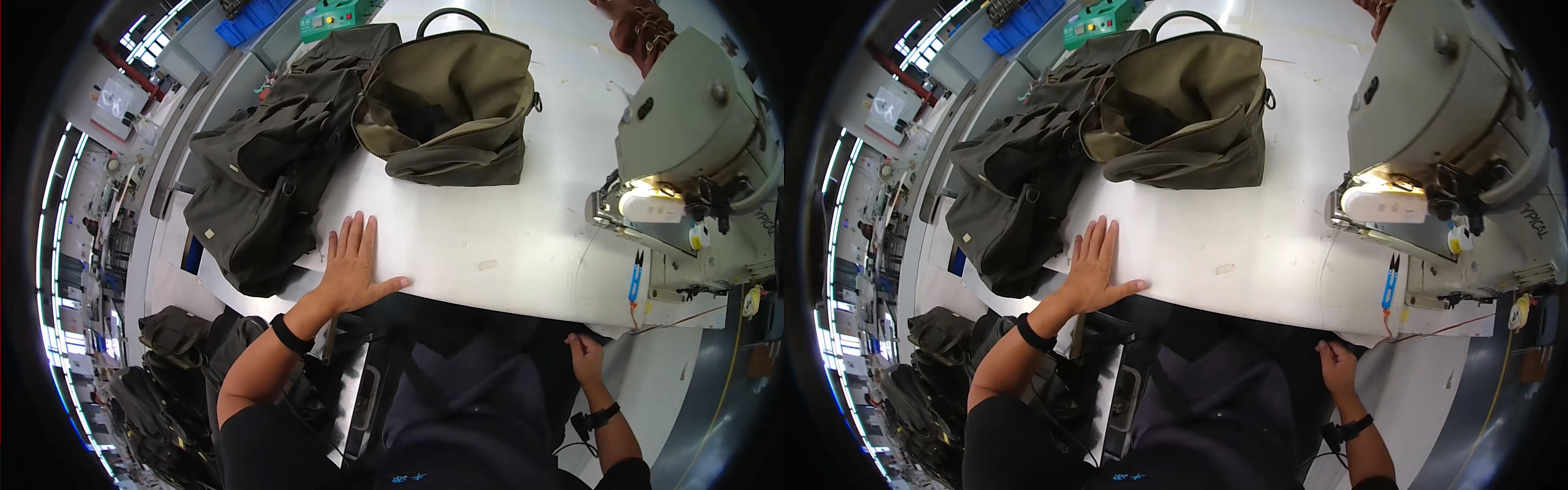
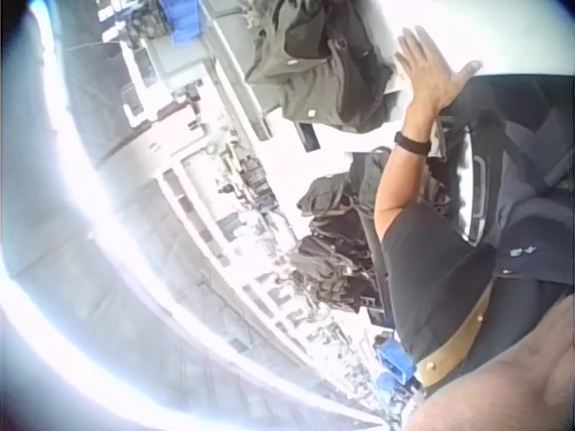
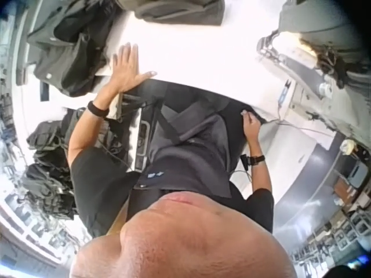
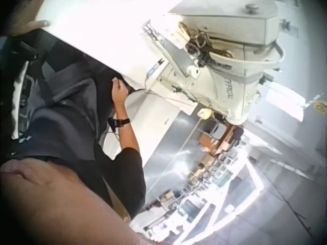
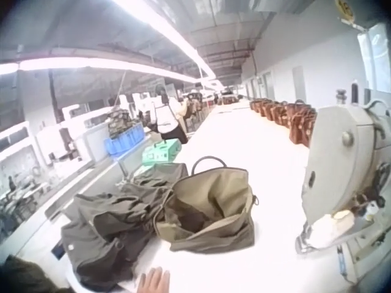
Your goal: The person threads a bobbin by hand, places it into a bobbin case, and inserts it into the sewing machine. They then pull thread from the machine, pick up a bag, and use shears to trim loose threads from the interior lining.
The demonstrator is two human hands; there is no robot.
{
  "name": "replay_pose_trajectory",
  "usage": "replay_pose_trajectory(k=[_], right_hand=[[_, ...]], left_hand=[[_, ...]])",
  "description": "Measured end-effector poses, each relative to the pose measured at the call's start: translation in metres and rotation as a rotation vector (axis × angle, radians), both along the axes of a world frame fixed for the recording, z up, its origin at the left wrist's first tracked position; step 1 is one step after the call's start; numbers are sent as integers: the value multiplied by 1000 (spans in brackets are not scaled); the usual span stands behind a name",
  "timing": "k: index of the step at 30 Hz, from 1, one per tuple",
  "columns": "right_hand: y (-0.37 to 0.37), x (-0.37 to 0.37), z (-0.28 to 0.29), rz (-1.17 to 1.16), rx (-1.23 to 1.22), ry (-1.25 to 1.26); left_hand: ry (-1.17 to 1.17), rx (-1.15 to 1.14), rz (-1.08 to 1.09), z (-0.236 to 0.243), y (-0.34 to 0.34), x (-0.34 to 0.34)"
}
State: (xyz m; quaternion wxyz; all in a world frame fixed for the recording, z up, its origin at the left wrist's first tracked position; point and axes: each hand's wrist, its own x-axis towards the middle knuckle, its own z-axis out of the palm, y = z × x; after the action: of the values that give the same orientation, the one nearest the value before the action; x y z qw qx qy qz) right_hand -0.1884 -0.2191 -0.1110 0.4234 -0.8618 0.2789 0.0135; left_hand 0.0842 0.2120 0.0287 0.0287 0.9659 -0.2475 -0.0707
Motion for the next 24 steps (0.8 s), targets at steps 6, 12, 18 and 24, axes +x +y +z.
replay_pose_trajectory(k=[6,12,18,24], right_hand=[[-11,28,-17,-17,-27,-295],[-27,25,-40,88,-200,-259],[-52,8,-48,178,-271,-293],[-69,-19,-34,-39,55,-158]], left_hand=[[540,-1022,361,93,-4,65],[202,-882,163,151,-41,139],[280,-586,294,143,-77,210],[483,-870,495,133,-63,158]])
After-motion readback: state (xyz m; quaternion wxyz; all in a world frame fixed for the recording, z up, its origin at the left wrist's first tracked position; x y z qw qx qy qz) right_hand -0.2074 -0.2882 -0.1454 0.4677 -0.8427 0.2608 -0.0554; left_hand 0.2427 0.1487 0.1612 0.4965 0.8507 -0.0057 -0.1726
